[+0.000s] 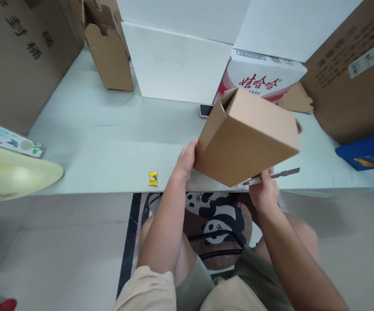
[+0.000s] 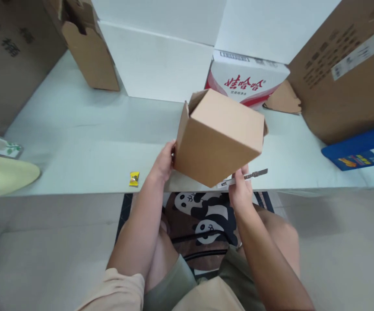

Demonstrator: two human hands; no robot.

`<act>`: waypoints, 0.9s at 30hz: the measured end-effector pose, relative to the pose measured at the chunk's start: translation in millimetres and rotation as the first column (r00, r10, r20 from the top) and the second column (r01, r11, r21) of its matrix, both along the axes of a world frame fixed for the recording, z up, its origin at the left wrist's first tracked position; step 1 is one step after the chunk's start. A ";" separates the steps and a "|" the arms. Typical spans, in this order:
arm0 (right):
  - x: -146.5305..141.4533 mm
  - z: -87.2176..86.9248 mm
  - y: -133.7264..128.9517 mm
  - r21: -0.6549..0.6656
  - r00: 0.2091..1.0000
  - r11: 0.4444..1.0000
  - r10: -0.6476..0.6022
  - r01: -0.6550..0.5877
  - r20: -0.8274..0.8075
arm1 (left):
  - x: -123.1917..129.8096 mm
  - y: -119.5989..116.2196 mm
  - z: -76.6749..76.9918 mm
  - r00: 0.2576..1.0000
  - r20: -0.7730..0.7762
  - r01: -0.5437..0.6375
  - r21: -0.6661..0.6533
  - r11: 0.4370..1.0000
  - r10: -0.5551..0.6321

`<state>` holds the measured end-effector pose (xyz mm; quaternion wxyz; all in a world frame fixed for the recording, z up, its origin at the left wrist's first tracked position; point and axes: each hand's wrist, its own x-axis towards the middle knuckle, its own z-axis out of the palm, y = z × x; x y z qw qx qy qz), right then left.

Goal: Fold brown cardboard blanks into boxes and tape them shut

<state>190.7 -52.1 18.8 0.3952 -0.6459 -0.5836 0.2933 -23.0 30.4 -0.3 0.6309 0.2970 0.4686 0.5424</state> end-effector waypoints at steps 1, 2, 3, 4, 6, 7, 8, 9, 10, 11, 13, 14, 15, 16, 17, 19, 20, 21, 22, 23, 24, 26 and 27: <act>-3.7 4.6 0.8 0.067 0.999 0.998 -0.019 0.022 -0.046 | 1.6 -1.1 -1.5 0.996 0.007 0.085 0.007 0.996 -0.085; -6.0 8.9 1.0 0.125 0.995 0.992 -0.020 0.032 -0.098 | 2.4 -2.1 -2.2 0.985 0.023 0.169 0.024 0.985 -0.169; -7.0 12.9 0.5 0.164 0.991 0.986 -0.003 0.025 -0.137 | 2.5 -3.0 -2.2 0.968 0.039 0.245 0.055 0.968 -0.248; -6.5 16.6 -0.8 0.174 0.987 0.985 0.028 0.000 -0.156 | 2.2 -3.9 -1.8 0.947 0.051 0.313 0.092 0.945 -0.318; -2.8 24.2 -5.0 0.177 0.982 0.984 0.043 -0.010 -0.183 | 1.5 -5.2 -0.4 0.911 0.046 0.397 0.161 0.904 -0.409; -0.4 28.1 -7.4 0.173 0.985 0.985 0.032 -0.002 -0.172 | 1.5 -5.5 0.2 0.904 0.029 0.414 0.182 0.892 -0.426; 1.8 32.1 -9.5 0.177 0.989 0.984 0.020 0.007 -0.149 | 1.7 -5.6 0.6 0.905 -0.001 0.419 0.183 0.889 -0.426; 3.5 35.9 -10.8 0.194 0.993 0.981 0.016 0.007 -0.116 | 2.3 -5.5 0.7 0.909 -0.041 0.416 0.158 0.895 -0.415; 4.8 39.4 -11.1 0.219 0.997 0.976 0.026 -0.008 -0.076 | 3.0 -5.1 0.6 0.910 -0.089 0.414 0.108 0.904 -0.406; 5.7 42.0 -9.9 0.243 0.998 0.969 0.045 -0.036 -0.031 | 3.8 -4.6 0.2 0.904 -0.140 0.412 0.041 0.910 -0.403; 6.9 43.8 -3.1 0.263 0.995 0.960 0.092 -0.098 0.036 | 5.1 -3.1 -1.0 0.866 -0.265 0.414 -0.097 0.905 -0.425; 7.5 42.5 2.1 0.253 0.992 0.960 0.112 -0.121 0.051 | 5.5 -2.3 -1.8 0.835 -0.343 0.409 -0.139 0.902 -0.431; 8.3 40.0 8.0 0.236 0.990 0.962 0.128 -0.138 0.058 | 5.7 -1.4 -2.5 0.801 -0.423 0.395 -0.158 0.905 -0.424; 9.0 36.5 13.8 0.218 0.988 0.964 0.142 -0.152 0.058 | 5.7 -0.5 -3.0 0.768 -0.499 0.375 -0.159 0.913 -0.402; 9.6 32.4 19.0 0.208 0.986 0.964 0.157 -0.164 0.053 | 5.4 0.3 -3.1 0.739 -0.565 0.345 -0.152 0.926 -0.368; 9.2 24.7 25.8 0.215 0.983 0.959 0.180 -0.184 0.037 | 4.0 0.8 -1.7 0.722 -0.662 0.240 -0.035 0.970 -0.203; 7.9 21.9 27.2 0.227 0.981 0.954 0.192 -0.194 0.034 | 2.9 0.4 0.1 0.727 -0.683 0.188 0.098 0.977 -0.071; 5.8 20.2 27.5 0.240 0.977 0.948 0.208 -0.211 0.037 | 1.5 -0.5 2.6 0.732 -0.676 0.150 0.278 0.949 0.082; 3.0 19.4 27.0 0.247 0.970 0.938 0.238 -0.242 0.045 | 0.0 -1.8 5.7 0.737 -0.636 0.134 0.470 0.873 0.229; -0.3 19.5 26.3 0.245 0.957 0.925 0.284 -0.289 0.056 | -1.6 -3.5 9.1 0.741 -0.580 0.146 0.632 0.761 0.339; -3.9 20.2 25.7 0.240 0.939 0.908 0.339 -0.344 0.065 | -3.0 -5.2 12.6 0.743 -0.538 0.183 0.736 0.652 0.399; -10.3 22.1 25.6 0.236 0.899 0.869 0.435 -0.436 0.059 | -5.1 -8.3 18.5 0.723 -0.540 0.265 0.793 0.549 0.431; -12.6 22.9 25.8 0.239 0.887 0.856 0.460 -0.457 0.047 | -5.6 -9.4 20.6 0.705 -0.561 0.293 0.788 0.542 0.434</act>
